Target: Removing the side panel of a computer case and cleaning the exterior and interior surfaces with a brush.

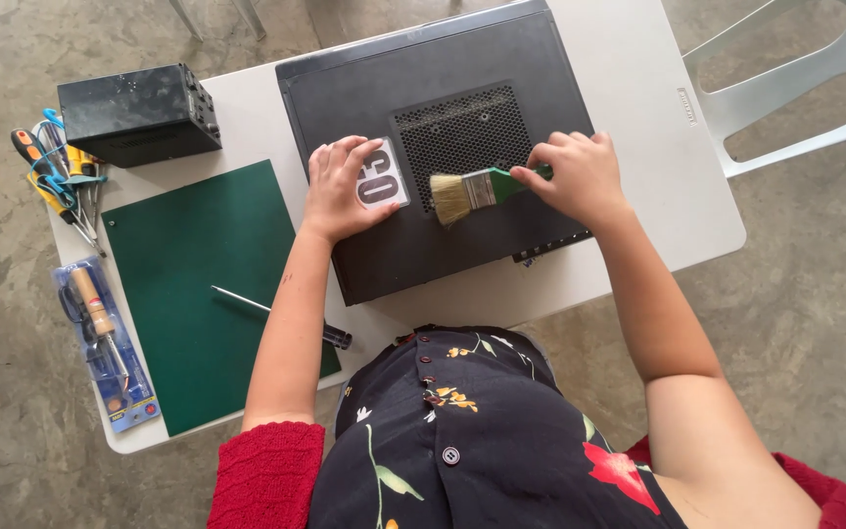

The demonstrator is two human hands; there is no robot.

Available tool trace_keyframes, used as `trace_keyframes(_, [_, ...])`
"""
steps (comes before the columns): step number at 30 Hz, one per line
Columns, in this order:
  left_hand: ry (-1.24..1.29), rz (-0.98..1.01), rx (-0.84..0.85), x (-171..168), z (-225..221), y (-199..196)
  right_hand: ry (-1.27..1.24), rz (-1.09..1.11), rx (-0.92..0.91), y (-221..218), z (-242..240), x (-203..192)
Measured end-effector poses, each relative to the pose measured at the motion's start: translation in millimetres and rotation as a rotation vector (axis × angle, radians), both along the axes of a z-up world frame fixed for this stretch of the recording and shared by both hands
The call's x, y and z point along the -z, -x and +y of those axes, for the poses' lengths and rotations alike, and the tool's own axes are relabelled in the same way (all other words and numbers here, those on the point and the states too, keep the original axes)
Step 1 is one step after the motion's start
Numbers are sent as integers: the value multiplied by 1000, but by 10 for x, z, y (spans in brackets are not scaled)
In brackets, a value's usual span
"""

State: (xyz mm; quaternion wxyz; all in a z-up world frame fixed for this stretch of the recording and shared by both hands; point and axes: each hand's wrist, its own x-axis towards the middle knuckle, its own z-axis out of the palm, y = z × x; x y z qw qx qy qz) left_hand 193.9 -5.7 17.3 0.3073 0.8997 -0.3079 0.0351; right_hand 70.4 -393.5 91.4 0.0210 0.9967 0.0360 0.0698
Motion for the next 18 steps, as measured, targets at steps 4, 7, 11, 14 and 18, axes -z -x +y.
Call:
trace_keyframes(4, [120,131,-28,12,-48,-85,-90,-23,12,-375,84,128])
trace_keyframes(7, [30,151,-122,137,-153,-222,-100,-32,0,-743,252,171])
trace_keyframes(11, [10,215,-192,-102,-264,-168,-8,-117,-85,-1186,289,340])
trace_keyframes(14, [23,128,-221,-64,-289,-145,109,-156,-247,-1251,288,216])
trace_keyframes(18, [55,78,-241,-124,-298,-89,226,64,-384,-1207,263,64])
